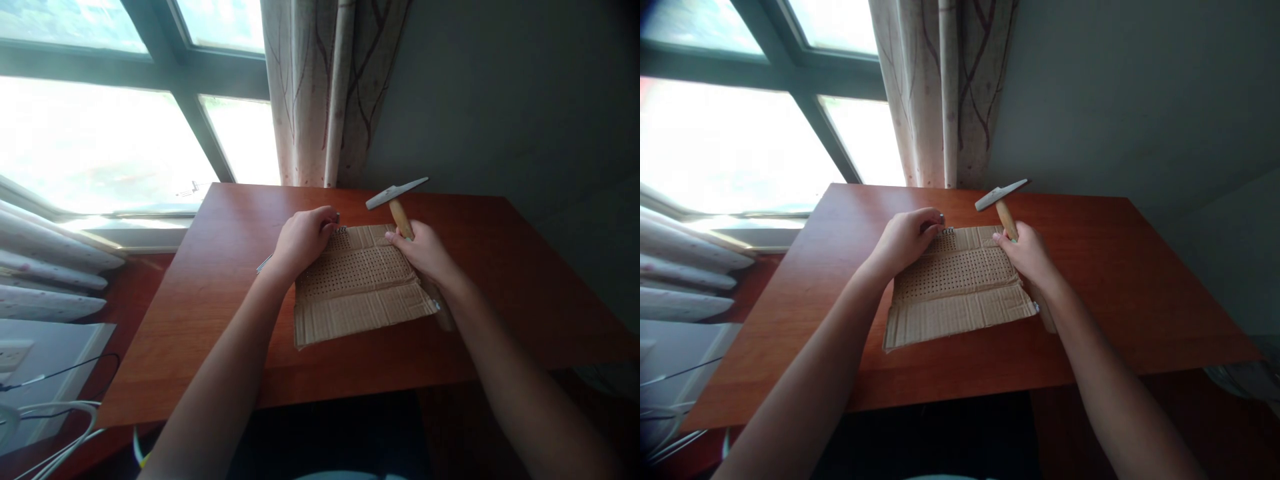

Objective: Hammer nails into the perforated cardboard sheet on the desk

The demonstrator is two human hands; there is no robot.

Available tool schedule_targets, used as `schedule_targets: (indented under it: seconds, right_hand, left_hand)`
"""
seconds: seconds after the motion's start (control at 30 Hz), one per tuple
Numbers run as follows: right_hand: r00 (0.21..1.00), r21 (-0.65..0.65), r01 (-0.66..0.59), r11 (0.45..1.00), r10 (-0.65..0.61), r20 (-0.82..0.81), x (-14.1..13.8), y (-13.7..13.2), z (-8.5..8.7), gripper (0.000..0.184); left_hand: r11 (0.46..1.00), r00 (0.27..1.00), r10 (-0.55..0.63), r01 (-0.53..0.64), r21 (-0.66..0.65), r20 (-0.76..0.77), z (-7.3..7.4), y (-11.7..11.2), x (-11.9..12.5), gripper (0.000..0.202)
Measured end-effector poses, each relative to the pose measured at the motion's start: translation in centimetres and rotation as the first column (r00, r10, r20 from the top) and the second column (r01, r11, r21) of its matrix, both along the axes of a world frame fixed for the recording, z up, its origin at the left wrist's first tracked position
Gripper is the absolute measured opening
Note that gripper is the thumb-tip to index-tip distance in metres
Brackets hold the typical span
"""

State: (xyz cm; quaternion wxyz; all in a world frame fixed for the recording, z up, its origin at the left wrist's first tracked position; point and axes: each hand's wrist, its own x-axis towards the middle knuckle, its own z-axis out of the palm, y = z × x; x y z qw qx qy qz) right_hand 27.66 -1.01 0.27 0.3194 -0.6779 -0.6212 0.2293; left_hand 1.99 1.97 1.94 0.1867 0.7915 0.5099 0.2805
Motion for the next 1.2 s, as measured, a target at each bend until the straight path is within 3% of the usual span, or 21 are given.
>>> schedule_targets:
  seconds: [0.2,0.43,0.8,1.03,1.2]
  right_hand:
    - [0.982,0.102,0.01,0.995,-0.029,0.187,-0.3,-0.6,1.7,0.039]
    - [0.914,0.261,-0.174,0.95,0.057,0.401,-1.2,-1.0,5.1,0.031]
    - [0.923,0.194,-0.166,0.967,0.083,0.376,-1.4,-1.4,6.7,0.031]
    - [0.916,0.079,-0.267,0.96,0.227,0.331,-3.2,-2.0,8.2,0.039]
    - [0.892,0.129,-0.299,0.946,0.229,0.389,-3.9,-2.5,9.5,0.041]
  left_hand:
    - [0.999,0.998,0.042,-0.041,0.027,-0.042,0.0,-0.5,0.0,0.016]
    - [0.998,0.997,0.04,-0.036,0.055,-0.068,-0.2,-0.5,-0.1,0.018]
    - [0.999,0.999,0.033,-0.033,0.025,-0.037,-0.1,-0.7,0.1,0.018]
    - [0.998,0.997,0.037,-0.034,0.049,-0.073,0.1,-0.9,0.2,0.018]
    - [0.997,0.996,0.045,-0.04,0.063,-0.082,0.0,-0.8,0.2,0.019]
